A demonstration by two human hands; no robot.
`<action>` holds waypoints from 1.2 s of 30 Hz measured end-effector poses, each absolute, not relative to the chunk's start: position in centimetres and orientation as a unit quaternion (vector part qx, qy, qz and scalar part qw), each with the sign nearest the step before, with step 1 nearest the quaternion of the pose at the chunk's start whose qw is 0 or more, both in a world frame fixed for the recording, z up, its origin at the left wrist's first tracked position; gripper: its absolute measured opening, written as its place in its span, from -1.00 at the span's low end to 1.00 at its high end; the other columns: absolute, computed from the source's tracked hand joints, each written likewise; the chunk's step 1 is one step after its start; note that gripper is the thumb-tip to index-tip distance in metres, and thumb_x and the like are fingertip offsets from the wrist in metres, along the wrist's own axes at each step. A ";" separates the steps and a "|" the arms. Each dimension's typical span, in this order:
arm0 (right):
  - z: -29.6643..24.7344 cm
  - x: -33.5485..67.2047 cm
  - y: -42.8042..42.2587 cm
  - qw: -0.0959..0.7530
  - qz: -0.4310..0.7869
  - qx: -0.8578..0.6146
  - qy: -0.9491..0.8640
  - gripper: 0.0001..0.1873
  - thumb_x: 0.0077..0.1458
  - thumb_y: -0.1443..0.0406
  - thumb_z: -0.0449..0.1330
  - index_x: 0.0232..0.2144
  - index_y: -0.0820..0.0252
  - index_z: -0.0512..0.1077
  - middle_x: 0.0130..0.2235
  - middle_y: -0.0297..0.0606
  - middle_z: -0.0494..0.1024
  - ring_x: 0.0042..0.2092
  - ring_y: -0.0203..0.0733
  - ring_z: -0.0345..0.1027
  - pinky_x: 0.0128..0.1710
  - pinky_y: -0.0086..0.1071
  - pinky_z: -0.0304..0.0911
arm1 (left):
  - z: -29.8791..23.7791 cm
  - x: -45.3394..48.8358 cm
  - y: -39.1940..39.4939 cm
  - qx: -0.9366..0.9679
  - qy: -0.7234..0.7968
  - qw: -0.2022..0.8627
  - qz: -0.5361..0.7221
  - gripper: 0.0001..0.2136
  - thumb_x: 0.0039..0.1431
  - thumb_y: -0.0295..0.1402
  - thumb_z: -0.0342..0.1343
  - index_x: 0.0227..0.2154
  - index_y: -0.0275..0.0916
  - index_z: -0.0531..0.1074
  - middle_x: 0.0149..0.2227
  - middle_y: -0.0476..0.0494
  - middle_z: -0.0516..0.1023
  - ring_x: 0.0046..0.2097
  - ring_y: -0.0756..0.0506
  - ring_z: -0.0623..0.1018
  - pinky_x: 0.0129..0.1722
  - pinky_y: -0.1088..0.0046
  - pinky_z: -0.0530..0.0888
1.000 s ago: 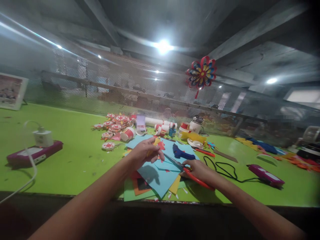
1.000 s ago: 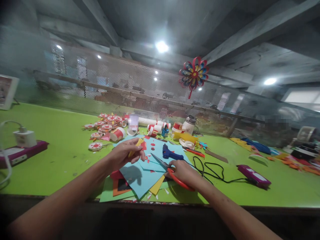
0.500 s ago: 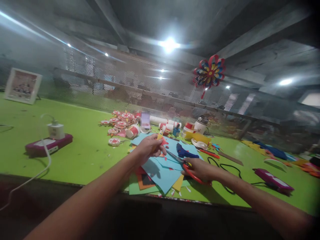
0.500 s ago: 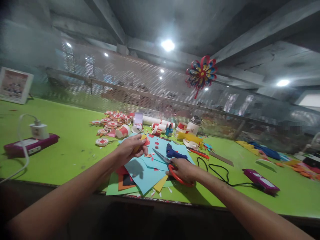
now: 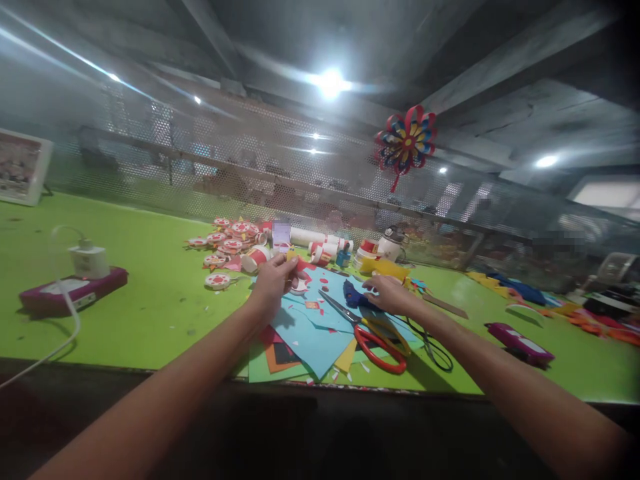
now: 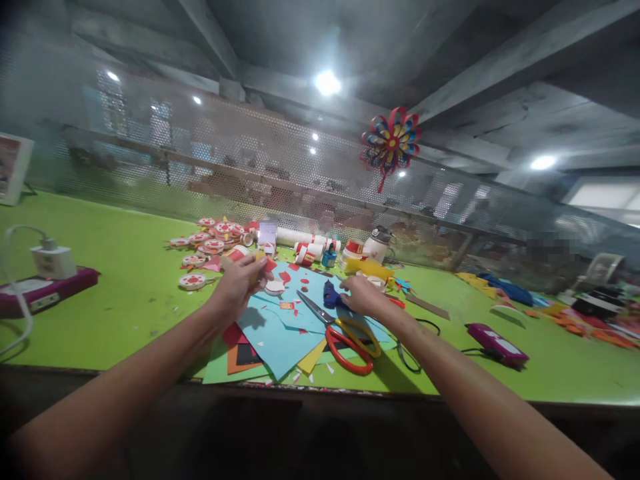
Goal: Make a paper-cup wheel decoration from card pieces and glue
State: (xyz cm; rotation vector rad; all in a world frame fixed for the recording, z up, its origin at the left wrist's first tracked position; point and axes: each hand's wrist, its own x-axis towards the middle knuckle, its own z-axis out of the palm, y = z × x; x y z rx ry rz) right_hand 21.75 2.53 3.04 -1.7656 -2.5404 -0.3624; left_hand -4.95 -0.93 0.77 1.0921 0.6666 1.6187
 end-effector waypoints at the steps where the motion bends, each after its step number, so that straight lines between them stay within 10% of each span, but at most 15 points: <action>1: 2.5 21.8 3.3 0.009 -0.114 -0.567 -0.816 -0.68 -0.01 0.31 0.12 -0.18 0.26 0.49 -0.19 -0.07 0.53 -0.17 -0.06 0.34 -0.29 -0.39 0.14 | 0.7 -5.0 -0.9 0.442 0.288 0.505 0.683 -0.81 -0.07 -0.30 0.18 -0.51 -0.30 0.32 -0.62 0.00 0.42 -0.64 0.12 0.30 -0.65 0.64 0.17; 10: -0.9 22.8 6.0 0.056 -0.084 -0.585 -0.805 -0.77 -0.21 0.38 0.19 -0.38 0.26 0.48 -0.30 -0.15 0.51 -0.27 -0.11 0.34 -0.37 -0.42 0.12 | 1.0 -5.2 -0.3 0.353 0.339 0.459 0.742 -0.79 -0.18 -0.37 0.23 -0.65 -0.31 0.29 -0.67 0.09 0.28 -0.62 0.15 0.26 -0.66 0.66 0.12; 20: 0.8 23.3 4.8 0.280 -0.108 -0.651 -0.697 -0.62 0.11 0.17 0.01 -0.21 0.39 0.41 -0.34 0.00 0.53 -0.29 0.02 0.42 -0.37 -0.28 0.24 | -0.7 -4.5 0.7 0.383 0.371 0.523 0.665 -0.86 0.01 -0.50 0.09 -0.59 -0.31 0.28 -0.59 -0.15 0.46 -0.64 0.12 0.30 -0.70 0.64 0.13; 24: 3.1 21.5 2.1 0.438 0.134 -0.475 -0.752 -0.55 0.03 0.01 0.10 -0.30 0.32 0.42 -0.38 -0.11 0.55 -0.37 -0.11 0.45 -0.41 -0.31 0.33 | -1.0 -4.2 0.7 0.411 0.366 0.543 0.635 -0.86 0.04 -0.51 0.06 -0.59 -0.29 0.28 -0.49 -0.28 0.54 -0.61 0.08 0.38 -0.69 0.60 0.18; 36: 0.8 17.5 -0.9 0.394 0.207 -0.410 -0.796 -0.54 0.07 -0.03 0.05 -0.41 0.29 0.40 -0.49 -0.21 0.47 -0.47 -0.22 0.32 -0.47 -0.35 0.22 | -1.6 -4.4 0.8 0.467 0.436 0.485 0.597 -0.81 -0.07 -0.35 0.18 -0.65 -0.32 0.33 -0.68 0.00 0.28 -0.67 0.13 0.15 -0.70 0.59 0.01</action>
